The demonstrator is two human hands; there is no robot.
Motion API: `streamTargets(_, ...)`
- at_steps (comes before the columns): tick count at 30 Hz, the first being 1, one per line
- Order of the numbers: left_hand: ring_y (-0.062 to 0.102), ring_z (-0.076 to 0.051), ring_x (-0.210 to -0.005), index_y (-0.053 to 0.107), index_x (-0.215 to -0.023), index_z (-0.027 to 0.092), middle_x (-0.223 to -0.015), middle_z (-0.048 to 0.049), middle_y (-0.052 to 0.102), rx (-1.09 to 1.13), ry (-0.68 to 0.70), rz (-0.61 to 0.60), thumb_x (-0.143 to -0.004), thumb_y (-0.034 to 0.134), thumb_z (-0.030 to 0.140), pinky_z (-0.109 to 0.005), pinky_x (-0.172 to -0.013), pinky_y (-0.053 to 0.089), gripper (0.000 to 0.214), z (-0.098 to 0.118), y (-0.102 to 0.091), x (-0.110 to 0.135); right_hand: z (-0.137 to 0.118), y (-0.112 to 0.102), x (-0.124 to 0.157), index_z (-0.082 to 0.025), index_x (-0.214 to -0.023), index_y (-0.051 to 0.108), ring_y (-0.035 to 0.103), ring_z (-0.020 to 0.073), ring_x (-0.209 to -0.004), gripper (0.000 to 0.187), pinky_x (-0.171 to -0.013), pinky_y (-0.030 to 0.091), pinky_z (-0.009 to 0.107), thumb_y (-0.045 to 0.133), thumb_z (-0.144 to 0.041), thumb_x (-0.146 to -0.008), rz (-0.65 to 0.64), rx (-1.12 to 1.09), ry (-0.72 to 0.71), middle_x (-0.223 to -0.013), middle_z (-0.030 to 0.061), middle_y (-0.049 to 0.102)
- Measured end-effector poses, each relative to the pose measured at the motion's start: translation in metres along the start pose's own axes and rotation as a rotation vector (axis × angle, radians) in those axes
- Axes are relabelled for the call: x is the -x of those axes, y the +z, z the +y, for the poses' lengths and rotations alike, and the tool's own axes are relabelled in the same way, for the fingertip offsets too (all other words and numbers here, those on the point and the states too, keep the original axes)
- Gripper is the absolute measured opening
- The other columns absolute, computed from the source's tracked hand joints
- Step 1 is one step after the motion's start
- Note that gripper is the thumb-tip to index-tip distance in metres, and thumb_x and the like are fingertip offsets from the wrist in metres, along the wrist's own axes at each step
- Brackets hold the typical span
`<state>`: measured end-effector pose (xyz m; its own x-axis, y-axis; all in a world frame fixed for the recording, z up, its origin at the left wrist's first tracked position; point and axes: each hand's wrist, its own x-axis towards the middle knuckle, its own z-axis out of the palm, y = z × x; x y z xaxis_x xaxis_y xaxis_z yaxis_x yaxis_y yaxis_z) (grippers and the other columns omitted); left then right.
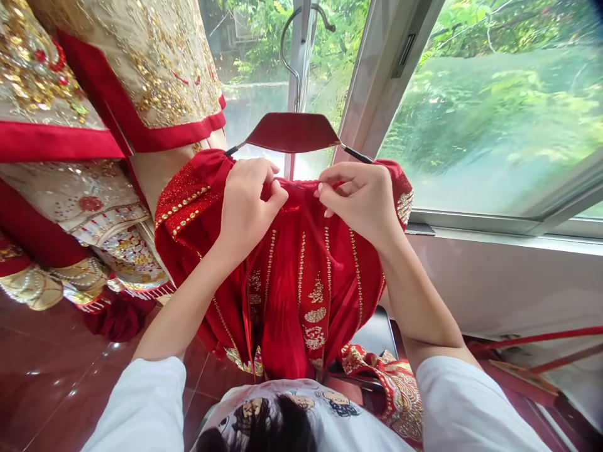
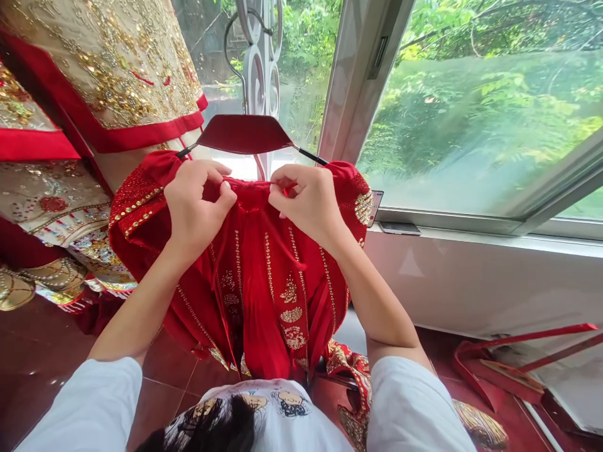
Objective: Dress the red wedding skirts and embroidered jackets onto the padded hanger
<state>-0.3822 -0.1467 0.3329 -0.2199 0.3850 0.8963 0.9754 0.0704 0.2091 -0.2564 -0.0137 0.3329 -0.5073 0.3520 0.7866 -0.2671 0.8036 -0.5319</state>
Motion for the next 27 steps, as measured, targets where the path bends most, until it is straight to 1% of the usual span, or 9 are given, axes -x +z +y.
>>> streamTargets(3,0.055,-0.015,-0.07,0.046,-0.072,0.022,-0.076,-0.001,0.061,0.093,-0.034,0.023,-0.08,0.057,0.013,-0.034,-0.073,0.047,0.016,0.008,0.004,-0.001,-0.002,0.002,0.001,-0.02,-0.071,0.058,0.049,0.0086,-0.047,0.005,-0.038,0.035,0.024,0.057,-0.022,-0.075,0.018,-0.168,0.091,-0.067,0.0014,0.057)
streamTargets(5,0.052,-0.012,-0.06,0.046,-0.075,0.022,-0.074,0.0004,0.059,0.2,-0.114,-0.02,-0.081,0.057,0.017,-0.03,-0.06,0.044,0.014,0.011,0.006,-0.005,0.001,0.004,0.0,-0.021,-0.071,0.056,0.047,0.0079,-0.045,0.007,-0.036,0.034,0.023,0.058,-0.025,-0.076,0.023,-0.242,0.148,-0.06,-0.0003,0.052)
streamTargets(8,0.047,-0.008,-0.05,0.045,-0.087,0.023,-0.071,0.0023,0.058,0.402,-0.289,-0.166,-0.083,0.055,0.019,-0.024,-0.048,0.037,0.012,0.01,0.005,-0.014,0.011,0.009,-0.004,-0.022,-0.071,0.051,0.041,0.007,-0.041,0.012,-0.035,0.031,0.021,0.056,-0.029,-0.079,-0.001,-0.329,0.238,-0.05,-0.0045,0.04)
streamTargets(12,0.029,-0.001,-0.04,0.038,-0.093,0.023,-0.064,0.0074,0.048,0.627,-0.45,-0.359,-0.085,0.046,0.014,-0.019,-0.043,0.026,0.014,0.004,-0.005,-0.024,0.021,0.013,-0.011,-0.023,-0.071,0.046,0.036,0.0064,-0.04,0.016,-0.035,0.029,0.022,0.056,-0.031,-0.08,0.006,-0.449,0.297,-0.049,-0.0065,0.032)
streamTargets(15,0.029,-0.002,-0.042,0.04,-0.089,0.022,-0.06,0.0084,0.041,0.619,-0.387,-0.442,-0.085,0.048,0.016,-0.019,-0.045,0.025,0.011,0.002,-0.015,-0.023,0.019,0.012,-0.012,-0.023,-0.07,0.046,0.032,0.0062,-0.038,0.016,-0.035,0.028,0.022,0.058,-0.03,-0.079,-0.029,-0.485,0.325,-0.047,-0.0072,0.03)
streamTargets(20,0.047,-0.01,-0.054,0.05,-0.074,0.021,-0.061,0.003,0.048,0.354,-0.156,-0.367,-0.077,0.066,0.024,-0.024,-0.049,0.035,0.016,0.003,-0.028,-0.019,-0.001,-0.006,-0.007,-0.021,-0.065,0.05,0.033,0.0061,-0.038,0.015,-0.034,0.025,0.023,0.062,-0.017,-0.074,-0.103,-0.394,0.303,-0.046,-0.0055,0.038)
streamTargets(22,0.049,-0.011,-0.056,0.051,-0.071,0.021,-0.062,0.0021,0.05,0.389,-0.153,-0.404,-0.077,0.066,0.026,-0.025,-0.049,0.037,0.017,0.003,-0.029,-0.02,-0.007,-0.01,-0.005,-0.021,-0.063,0.05,0.034,0.0057,-0.038,0.016,-0.034,0.024,0.022,0.061,-0.013,-0.072,-0.128,-0.365,0.305,-0.046,-0.0048,0.04)
streamTargets(24,0.049,-0.011,-0.055,0.053,-0.074,0.022,-0.061,0.0023,0.051,0.47,-0.182,-0.433,-0.078,0.065,0.03,-0.025,-0.048,0.038,0.016,0.001,-0.028,-0.021,-0.007,-0.009,-0.005,-0.02,-0.068,0.051,0.034,0.0049,-0.038,0.013,-0.034,0.025,0.022,0.06,-0.013,-0.072,-0.095,-0.368,0.304,-0.051,-0.0042,0.044)
streamTargets(27,0.049,-0.011,-0.051,0.056,-0.086,0.024,-0.061,0.0028,0.052,0.552,-0.23,-0.408,-0.08,0.064,0.033,-0.025,-0.046,0.038,0.013,-0.004,-0.022,-0.02,0.002,0.003,-0.006,-0.023,-0.089,0.054,0.032,0.0036,-0.04,0.011,-0.036,0.027,0.023,0.059,-0.022,-0.079,0.018,-0.381,0.265,-0.067,-0.0028,0.054)
